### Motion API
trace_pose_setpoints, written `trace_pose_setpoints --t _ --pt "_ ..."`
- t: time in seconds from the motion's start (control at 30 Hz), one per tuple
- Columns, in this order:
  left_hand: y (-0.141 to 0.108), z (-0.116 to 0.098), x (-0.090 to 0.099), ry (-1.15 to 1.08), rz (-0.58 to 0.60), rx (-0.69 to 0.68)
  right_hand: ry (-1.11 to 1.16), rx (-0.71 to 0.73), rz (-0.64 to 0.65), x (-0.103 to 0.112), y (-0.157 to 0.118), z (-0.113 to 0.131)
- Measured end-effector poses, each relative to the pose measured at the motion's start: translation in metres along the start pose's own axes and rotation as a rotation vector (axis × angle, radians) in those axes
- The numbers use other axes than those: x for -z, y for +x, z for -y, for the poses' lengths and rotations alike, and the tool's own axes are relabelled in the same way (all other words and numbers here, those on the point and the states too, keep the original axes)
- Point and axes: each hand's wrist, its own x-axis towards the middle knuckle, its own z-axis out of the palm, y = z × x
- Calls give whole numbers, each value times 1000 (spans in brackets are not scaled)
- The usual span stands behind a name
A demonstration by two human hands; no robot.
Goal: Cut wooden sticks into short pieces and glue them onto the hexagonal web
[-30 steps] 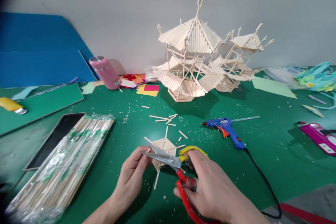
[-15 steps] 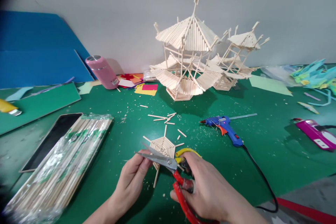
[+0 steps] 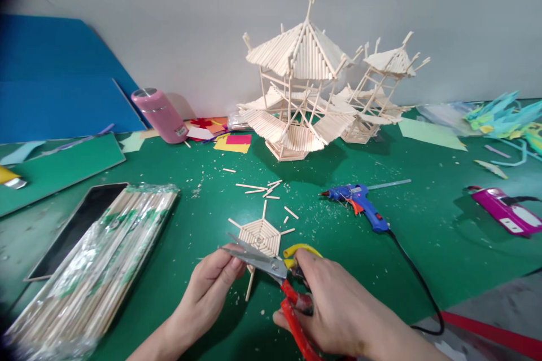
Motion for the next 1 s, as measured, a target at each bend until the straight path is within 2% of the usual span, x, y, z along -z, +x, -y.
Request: trace_pose_setpoints --t 0.27,0.43,0.67,0.77,0.87,1.0 --pt "-1 -4 -2 -10 14 44 -8 -36 -49 -8 1 0" --pt "0 -1 -5 -36 -5 105 -1 -77 -197 -7 8 -11" --pt "0 1 -5 -147 -16 187 -116 -151 -376 6 8 -32" --pt "1 2 -5 -164 -74 201 -215 -200 -468 9 5 -48" --pt "4 5 -5 -135 -188 192 -341 -246 -546 12 -1 -66" --pt "8 8 -6 -54 -296 116 -493 -147 -615 19 -10 -75"
